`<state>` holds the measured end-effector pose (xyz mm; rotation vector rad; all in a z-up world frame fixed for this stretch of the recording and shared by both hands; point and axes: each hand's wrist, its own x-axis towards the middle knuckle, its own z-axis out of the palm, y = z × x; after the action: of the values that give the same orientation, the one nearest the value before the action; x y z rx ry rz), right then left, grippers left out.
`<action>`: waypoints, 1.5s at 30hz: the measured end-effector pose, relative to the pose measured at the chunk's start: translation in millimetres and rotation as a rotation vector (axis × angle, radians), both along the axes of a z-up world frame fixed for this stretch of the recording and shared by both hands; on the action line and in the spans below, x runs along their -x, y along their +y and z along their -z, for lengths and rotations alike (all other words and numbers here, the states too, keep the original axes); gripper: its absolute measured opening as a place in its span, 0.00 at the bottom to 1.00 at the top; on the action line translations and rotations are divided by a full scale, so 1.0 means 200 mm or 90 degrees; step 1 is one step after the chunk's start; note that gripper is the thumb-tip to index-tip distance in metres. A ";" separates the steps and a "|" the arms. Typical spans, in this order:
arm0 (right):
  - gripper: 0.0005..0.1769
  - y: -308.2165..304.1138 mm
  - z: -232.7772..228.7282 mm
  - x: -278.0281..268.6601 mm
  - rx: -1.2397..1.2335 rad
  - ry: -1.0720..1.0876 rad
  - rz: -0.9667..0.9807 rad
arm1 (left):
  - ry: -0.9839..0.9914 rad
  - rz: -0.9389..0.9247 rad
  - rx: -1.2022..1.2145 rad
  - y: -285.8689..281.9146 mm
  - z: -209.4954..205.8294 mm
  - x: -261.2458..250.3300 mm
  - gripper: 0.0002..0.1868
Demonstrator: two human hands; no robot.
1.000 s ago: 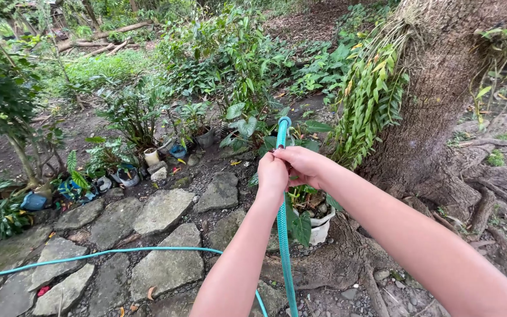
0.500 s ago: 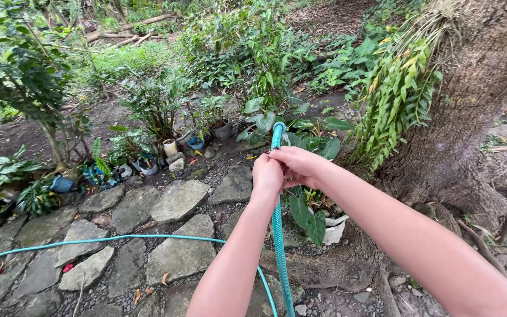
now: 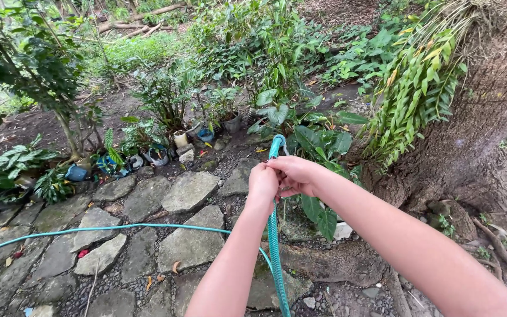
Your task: Watering various plants and potted greenery in an outdoor garden using a garden hose.
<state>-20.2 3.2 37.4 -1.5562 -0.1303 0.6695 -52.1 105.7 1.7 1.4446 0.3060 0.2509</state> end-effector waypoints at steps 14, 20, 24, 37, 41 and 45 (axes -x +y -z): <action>0.17 0.17 0.08 0.19 0.028 0.037 -0.018 | 0.062 0.044 -0.018 0.22 0.14 0.16 0.18; 0.17 0.23 0.15 0.27 0.037 0.062 -0.033 | 0.079 0.043 -0.026 0.28 0.17 0.30 0.17; 0.17 0.27 0.16 0.38 0.041 0.079 -0.033 | 0.094 0.053 -0.031 0.33 0.22 0.38 0.17; 0.16 0.30 0.36 0.57 0.038 0.120 -0.021 | 0.151 0.090 -0.029 0.37 0.39 0.57 0.17; 0.15 0.29 0.33 0.62 0.039 0.122 0.003 | 0.149 0.106 -0.027 0.35 0.41 0.58 0.17; 0.16 0.25 0.33 0.61 0.034 0.107 0.025 | 0.115 0.101 -0.034 0.31 0.42 0.54 0.18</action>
<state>-141.2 53.7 -28.8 -1.5419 0.0436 0.7741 -159.9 167.3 -82.2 1.5386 0.3314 -0.0012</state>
